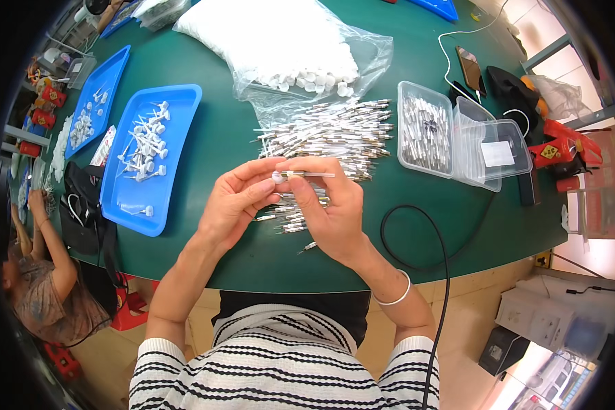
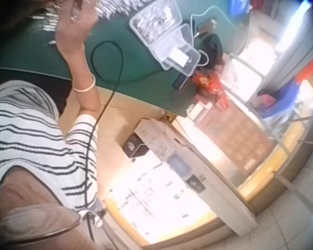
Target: The person sits at a green workbench and repeatedly picks up small white plastic caps and silver metal rods. They insert the caps onto the rods by hand and place the assembled units into a blue tray. The person works continuously on this repetitive assembly task throughout the clip.
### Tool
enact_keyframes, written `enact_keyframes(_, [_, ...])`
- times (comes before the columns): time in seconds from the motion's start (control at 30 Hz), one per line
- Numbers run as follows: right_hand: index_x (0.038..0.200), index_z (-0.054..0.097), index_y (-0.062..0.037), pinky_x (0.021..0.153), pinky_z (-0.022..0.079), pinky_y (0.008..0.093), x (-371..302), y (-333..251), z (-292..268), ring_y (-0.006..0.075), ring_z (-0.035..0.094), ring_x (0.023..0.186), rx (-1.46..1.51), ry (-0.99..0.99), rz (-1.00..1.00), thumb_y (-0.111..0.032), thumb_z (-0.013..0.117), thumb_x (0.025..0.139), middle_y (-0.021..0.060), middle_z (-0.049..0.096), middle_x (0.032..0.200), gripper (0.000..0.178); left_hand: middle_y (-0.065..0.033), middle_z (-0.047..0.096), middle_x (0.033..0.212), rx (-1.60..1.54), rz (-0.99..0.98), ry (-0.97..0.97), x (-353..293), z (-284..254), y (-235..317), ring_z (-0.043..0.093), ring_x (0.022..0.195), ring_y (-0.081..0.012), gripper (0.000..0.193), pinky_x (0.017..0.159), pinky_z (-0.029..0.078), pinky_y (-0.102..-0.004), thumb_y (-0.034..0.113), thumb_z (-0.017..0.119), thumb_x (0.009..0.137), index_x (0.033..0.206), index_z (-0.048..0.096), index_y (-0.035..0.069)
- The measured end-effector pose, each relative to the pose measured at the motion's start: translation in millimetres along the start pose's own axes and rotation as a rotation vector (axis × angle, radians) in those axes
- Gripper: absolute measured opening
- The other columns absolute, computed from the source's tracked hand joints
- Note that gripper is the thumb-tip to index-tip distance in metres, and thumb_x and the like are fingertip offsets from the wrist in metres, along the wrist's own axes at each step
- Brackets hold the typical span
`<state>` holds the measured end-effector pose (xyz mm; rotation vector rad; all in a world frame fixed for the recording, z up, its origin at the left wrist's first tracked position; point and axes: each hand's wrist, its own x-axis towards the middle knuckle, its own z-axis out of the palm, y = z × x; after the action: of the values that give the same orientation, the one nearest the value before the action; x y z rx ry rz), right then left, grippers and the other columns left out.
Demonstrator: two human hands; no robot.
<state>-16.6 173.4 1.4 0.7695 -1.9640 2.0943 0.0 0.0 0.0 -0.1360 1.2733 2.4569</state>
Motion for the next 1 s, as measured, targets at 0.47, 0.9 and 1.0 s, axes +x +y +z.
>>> enact_keyframes(0.47, [0.103,0.057,0.0028,0.074,0.054,0.0266,-0.3,2.7,-1.2,0.0159,0.067,0.086,-0.002,0.048,0.045,-0.005,0.057,0.092,0.0107,0.066,0.096,0.013,-0.0104,0.066,0.106,0.046,0.169,0.102,2.0,3.5,-7.4,0.064,0.093,-0.0141,0.022,0.079,0.054,-0.0262,0.005,0.061,0.089,0.11,0.06,-0.002])
enact_keyframes(0.9, [0.096,0.06,0.0014,0.07,0.054,0.0249,0.0,2.2,-3.8,0.0133,0.067,0.079,-0.024,0.082,0.078,-0.005,0.062,0.089,0.0079,0.067,0.089,0.01,-0.0092,0.067,0.096,-0.102,-0.037,0.043,4.3,-3.1,0.1,0.067,0.084,-0.012,0.025,0.07,0.056,-0.0187,0.006,0.06,0.091,0.115,0.06,-0.003])
enact_keyframes(1.0, [0.094,0.06,0.0009,0.069,0.053,0.0245,-1.0,0.0,-2.8,0.0127,0.067,0.076,-0.044,0.081,0.105,-0.005,0.064,0.088,0.0071,0.067,0.087,0.009,-0.0096,0.067,0.098,-0.146,-0.061,0.014,4.0,-5.0,-1.1,0.066,0.086,-0.0125,0.026,0.073,0.055,-0.0195,0.007,0.06,0.091,0.114,0.06,-0.003])
